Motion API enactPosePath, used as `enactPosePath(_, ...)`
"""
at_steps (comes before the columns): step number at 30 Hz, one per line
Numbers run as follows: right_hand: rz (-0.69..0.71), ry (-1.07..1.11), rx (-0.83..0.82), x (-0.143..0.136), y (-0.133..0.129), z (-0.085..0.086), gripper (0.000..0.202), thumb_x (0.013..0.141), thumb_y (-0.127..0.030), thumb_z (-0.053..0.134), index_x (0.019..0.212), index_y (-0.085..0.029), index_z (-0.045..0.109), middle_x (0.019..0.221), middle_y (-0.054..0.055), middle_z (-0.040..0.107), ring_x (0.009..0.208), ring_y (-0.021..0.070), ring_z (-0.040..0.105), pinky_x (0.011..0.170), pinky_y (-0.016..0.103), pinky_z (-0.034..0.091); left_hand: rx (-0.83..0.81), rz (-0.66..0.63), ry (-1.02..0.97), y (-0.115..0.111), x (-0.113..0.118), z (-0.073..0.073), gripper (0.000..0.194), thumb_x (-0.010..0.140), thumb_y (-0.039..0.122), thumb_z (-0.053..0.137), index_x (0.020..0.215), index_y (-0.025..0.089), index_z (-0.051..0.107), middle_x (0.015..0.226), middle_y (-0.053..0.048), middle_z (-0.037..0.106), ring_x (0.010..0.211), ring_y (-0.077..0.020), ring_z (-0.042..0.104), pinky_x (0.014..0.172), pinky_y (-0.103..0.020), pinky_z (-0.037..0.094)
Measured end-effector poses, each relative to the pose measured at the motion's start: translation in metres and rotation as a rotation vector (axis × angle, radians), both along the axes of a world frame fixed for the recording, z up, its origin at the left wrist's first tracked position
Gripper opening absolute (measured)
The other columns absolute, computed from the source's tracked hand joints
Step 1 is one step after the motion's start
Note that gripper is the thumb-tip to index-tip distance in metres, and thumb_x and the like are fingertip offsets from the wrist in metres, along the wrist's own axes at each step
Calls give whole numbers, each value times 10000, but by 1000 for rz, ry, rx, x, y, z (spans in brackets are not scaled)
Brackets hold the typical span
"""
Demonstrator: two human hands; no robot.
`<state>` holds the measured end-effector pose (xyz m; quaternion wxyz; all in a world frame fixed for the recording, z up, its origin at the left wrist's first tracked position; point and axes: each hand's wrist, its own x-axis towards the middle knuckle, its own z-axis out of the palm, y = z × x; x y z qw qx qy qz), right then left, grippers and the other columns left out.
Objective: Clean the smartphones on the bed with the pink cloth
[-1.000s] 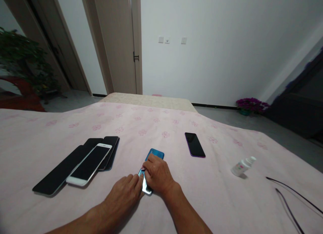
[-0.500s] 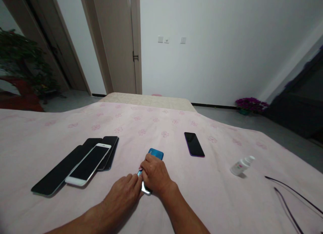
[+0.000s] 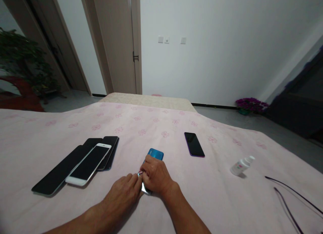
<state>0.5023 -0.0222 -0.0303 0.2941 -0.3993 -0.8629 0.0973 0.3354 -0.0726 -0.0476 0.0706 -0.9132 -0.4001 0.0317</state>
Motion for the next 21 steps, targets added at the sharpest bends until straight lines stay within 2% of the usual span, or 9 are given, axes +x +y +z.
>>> enactPosePath(3, 34, 11, 4, 1, -2, -1, 192, 688, -51, 536, 758, -165, 673, 773, 31, 580, 715, 156, 544, 638, 272, 378, -58, 45, 11, -3, -1, 16, 333, 860, 86, 541, 1186, 105, 605, 963, -130, 646, 842, -254, 614, 699, -365, 501)
enactPosePath(7, 53, 7, 21, 2, -4, -4, 219, 668, -52, 524, 782, -171, 668, 780, 31, 575, 720, 161, 540, 629, 280, 361, -225, 152, 61, 5, -9, 69, 239, 851, 38, 497, 986, 130, 671, 888, -119, 690, 830, -248, 667, 707, -345, 513)
enactPosePath(9, 78, -22, 20, -1, -8, -4, 192, 663, -66, 532, 764, -175, 653, 777, 29, 570, 711, 162, 532, 630, 285, 357, -216, 230, 38, 18, -14, 95, 275, 859, 22, 454, 974, 125, 683, 946, -139, 711, 868, -285, 687, 730, -395, 530)
enactPosePath(11, 114, -58, 15, -5, -12, -4, 152, 674, -89, 542, 751, -176, 641, 788, 33, 571, 714, 164, 526, 636, 290, 360, -157, 283, -90, 37, -16, 109, 332, 868, 20, 424, 1039, 127, 688, 1005, -145, 718, 939, -314, 688, 778, -442, 535)
enactPosePath(12, 132, -74, 13, -7, -15, -3, 141, 683, -99, 544, 753, -175, 640, 799, 38, 574, 723, 167, 527, 641, 292, 363, -143, 265, -194, 48, -15, 110, 365, 884, 31, 409, 1102, 134, 682, 1054, -147, 718, 979, -320, 683, 816, -463, 530)
enactPosePath(14, 158, -95, 6, -12, -19, -1, 151, 698, -109, 541, 775, -176, 652, 821, 46, 584, 753, 175, 535, 655, 296, 369, -201, 151, -415, 72, -8, 104, 386, 920, 77, 394, 1203, 118, 654, 1154, -164, 702, 1066, -324, 659, 908, -486, 503)
enactPosePath(18, 150, -119, -18, -16, -22, 2, 182, 728, -125, 543, 828, -191, 680, 821, 44, 601, 786, 188, 545, 687, 310, 376, -380, -96, -429, 113, 19, 77, 377, 945, 132, 434, 1241, 219, 650, 1244, -14, 699, 1128, -172, 644, 972, -272, 485)
enactPosePath(19, 139, -125, -25, -15, -23, 2, 181, 731, -131, 546, 829, -195, 684, 820, 42, 603, 781, 189, 543, 688, 314, 372, -418, -152, -414, 121, 26, 71, 402, 939, 119, 439, 1273, 228, 632, 1275, 5, 685, 1164, -153, 625, 999, -250, 465)
enactPosePath(21, 112, -131, -40, -14, -23, 3, 179, 728, -145, 553, 827, -202, 692, 816, 41, 603, 765, 190, 536, 679, 319, 359, -471, -235, -364, 132, 38, 62, 445, 892, 73, 477, 1283, 222, 629, 1329, 9, 655, 1289, -170, 539, 1086, -280, 401)
